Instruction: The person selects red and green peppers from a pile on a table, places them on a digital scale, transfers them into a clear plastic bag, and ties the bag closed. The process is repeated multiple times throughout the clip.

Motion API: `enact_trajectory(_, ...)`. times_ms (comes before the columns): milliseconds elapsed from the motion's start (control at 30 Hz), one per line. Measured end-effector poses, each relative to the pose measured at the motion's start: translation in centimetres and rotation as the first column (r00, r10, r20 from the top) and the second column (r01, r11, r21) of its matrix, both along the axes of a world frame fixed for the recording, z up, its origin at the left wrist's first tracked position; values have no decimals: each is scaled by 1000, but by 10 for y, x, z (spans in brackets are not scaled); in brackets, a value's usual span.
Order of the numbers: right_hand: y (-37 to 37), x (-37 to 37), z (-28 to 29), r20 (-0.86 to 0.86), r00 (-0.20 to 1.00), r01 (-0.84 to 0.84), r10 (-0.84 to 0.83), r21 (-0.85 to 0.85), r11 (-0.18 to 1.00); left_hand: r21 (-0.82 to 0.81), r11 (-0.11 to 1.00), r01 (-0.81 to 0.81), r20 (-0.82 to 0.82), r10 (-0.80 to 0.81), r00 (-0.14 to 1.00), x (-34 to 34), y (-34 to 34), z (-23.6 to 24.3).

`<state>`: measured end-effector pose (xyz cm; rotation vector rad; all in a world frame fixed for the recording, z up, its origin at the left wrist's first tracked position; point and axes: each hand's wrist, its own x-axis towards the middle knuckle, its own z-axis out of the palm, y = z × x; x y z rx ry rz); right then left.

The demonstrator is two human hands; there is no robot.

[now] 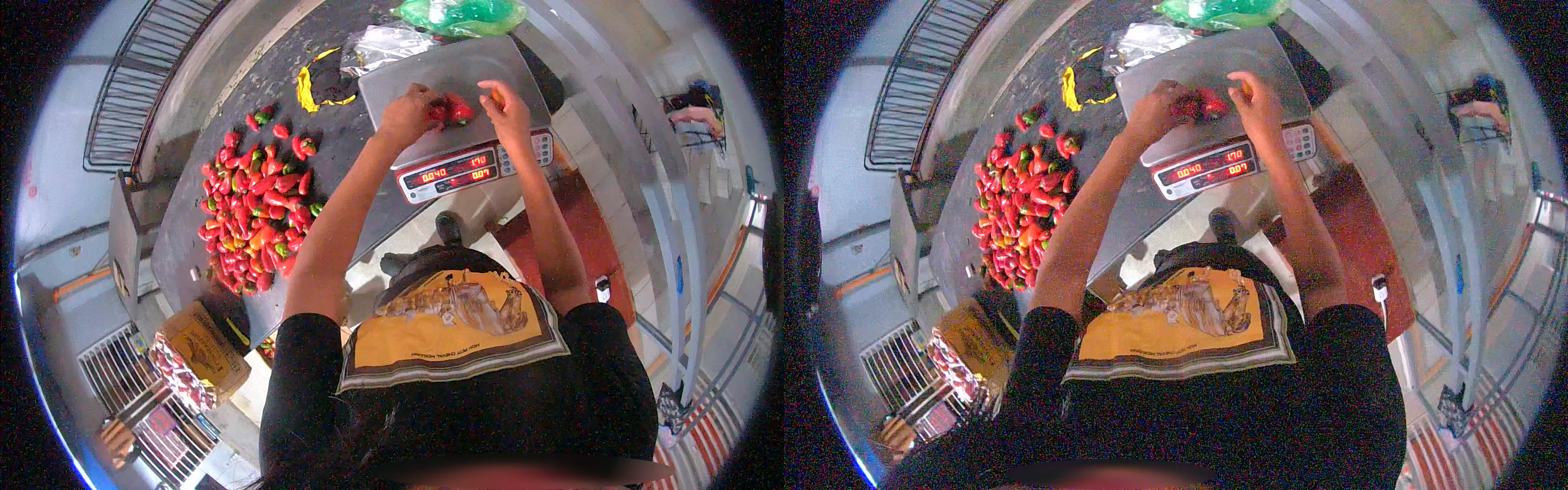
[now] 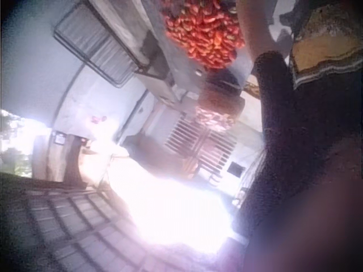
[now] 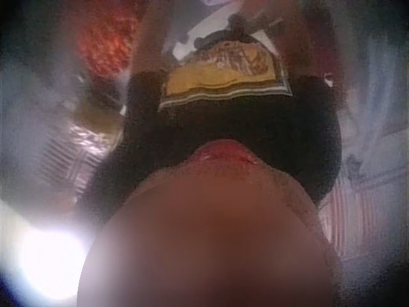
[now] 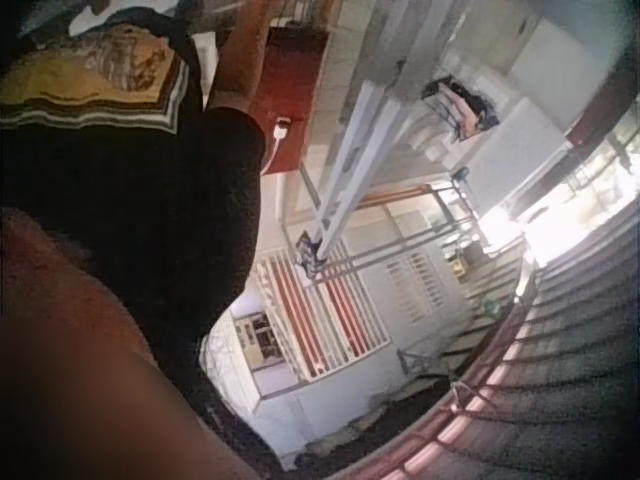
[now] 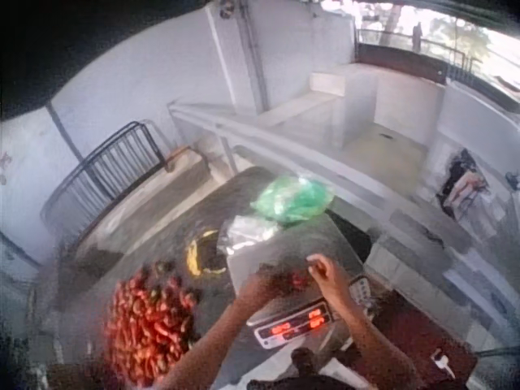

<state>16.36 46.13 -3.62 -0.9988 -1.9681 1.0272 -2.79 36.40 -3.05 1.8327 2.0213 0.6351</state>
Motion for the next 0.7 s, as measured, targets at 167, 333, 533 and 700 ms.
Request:
enact_trajectory(167, -1, 23, -10, -38, 999, 33, -37, -108, 994, 247, 967, -65, 114, 37, 993, -8, -5, -12)
enact_trajectory(333, -9, 65, -13, -56, 992, 89, -113, -327, 941, -140, 893, -428, 691, 398, 603, -13, -46, 6)
enact_trajectory(533, -19, 106, -18, -165, 904, 280, -393, -465, 840, -397, 804, -444, 905, 261, -337, -42, -152, -42)
enact_trajectory(700, -33, 103, -12, -181, 896, 274, -405, -492, 826, -463, 826, -321, 756, 180, -629, -31, -241, -66)
